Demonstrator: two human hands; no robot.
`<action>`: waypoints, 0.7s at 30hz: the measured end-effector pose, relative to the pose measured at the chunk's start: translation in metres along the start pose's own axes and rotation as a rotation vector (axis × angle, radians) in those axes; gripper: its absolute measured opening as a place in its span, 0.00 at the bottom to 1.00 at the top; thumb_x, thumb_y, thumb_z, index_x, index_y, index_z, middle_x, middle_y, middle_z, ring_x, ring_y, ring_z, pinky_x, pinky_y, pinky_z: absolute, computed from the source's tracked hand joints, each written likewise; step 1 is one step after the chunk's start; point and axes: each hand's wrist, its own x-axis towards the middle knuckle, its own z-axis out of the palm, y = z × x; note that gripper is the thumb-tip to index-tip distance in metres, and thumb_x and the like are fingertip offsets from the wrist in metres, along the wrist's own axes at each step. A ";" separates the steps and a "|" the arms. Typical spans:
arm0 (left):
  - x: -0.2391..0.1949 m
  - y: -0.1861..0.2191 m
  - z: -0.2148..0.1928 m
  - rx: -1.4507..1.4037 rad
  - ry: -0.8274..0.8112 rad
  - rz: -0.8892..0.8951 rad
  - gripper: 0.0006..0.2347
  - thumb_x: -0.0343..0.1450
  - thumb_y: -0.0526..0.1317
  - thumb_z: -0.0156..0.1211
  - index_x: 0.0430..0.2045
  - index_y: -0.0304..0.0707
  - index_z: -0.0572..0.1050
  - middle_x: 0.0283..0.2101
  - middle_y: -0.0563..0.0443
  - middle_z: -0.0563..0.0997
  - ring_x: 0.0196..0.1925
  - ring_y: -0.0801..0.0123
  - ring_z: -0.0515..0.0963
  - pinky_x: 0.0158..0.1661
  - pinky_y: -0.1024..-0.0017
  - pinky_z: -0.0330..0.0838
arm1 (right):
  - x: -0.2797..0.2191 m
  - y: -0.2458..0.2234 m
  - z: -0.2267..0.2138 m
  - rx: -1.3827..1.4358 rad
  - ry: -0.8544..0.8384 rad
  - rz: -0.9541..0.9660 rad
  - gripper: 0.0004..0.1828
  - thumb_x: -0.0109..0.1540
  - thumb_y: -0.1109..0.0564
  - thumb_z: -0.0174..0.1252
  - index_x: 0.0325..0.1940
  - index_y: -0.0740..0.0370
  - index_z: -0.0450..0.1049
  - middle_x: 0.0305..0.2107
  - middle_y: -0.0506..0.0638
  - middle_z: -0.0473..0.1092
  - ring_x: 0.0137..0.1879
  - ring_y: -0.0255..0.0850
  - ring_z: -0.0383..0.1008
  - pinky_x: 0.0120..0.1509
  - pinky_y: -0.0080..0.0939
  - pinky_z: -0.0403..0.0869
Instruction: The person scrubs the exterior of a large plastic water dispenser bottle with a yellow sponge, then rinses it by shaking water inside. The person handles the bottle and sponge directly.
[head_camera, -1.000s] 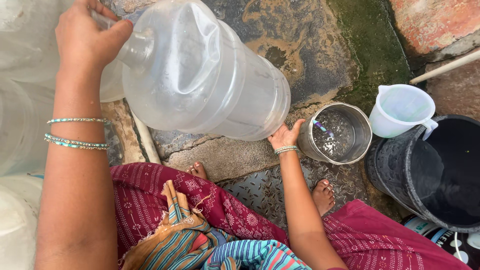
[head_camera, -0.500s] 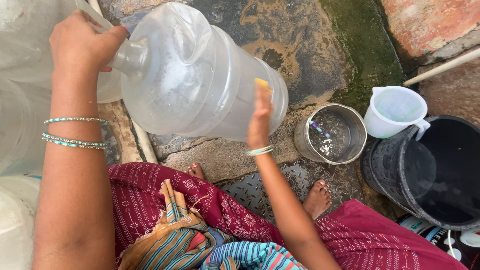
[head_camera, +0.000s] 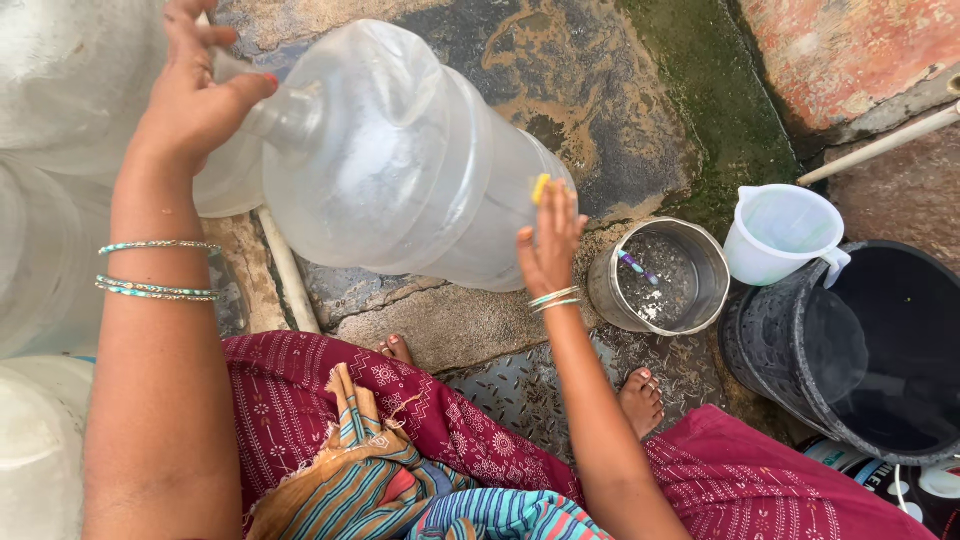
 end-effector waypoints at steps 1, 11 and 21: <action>0.000 0.004 0.003 0.055 0.006 -0.065 0.29 0.66 0.41 0.66 0.62 0.42 0.63 0.60 0.41 0.71 0.59 0.55 0.73 0.51 0.65 0.69 | -0.003 -0.016 0.009 0.080 0.033 -0.075 0.57 0.64 0.17 0.15 0.80 0.62 0.42 0.78 0.60 0.43 0.84 0.58 0.36 0.85 0.64 0.35; 0.008 0.011 0.022 0.385 0.027 0.147 0.08 0.69 0.42 0.66 0.33 0.39 0.76 0.41 0.43 0.78 0.46 0.48 0.78 0.45 0.58 0.71 | 0.003 -0.110 0.014 -0.035 0.203 -0.253 0.50 0.66 0.22 0.09 0.82 0.56 0.40 0.79 0.56 0.40 0.85 0.55 0.35 0.86 0.65 0.32; 0.010 0.031 0.052 0.424 0.119 0.117 0.07 0.67 0.40 0.66 0.31 0.39 0.75 0.39 0.43 0.78 0.40 0.45 0.78 0.40 0.54 0.71 | 0.062 -0.123 -0.038 0.619 0.035 -0.185 0.53 0.68 0.21 0.13 0.81 0.62 0.48 0.79 0.62 0.47 0.86 0.54 0.42 0.89 0.54 0.39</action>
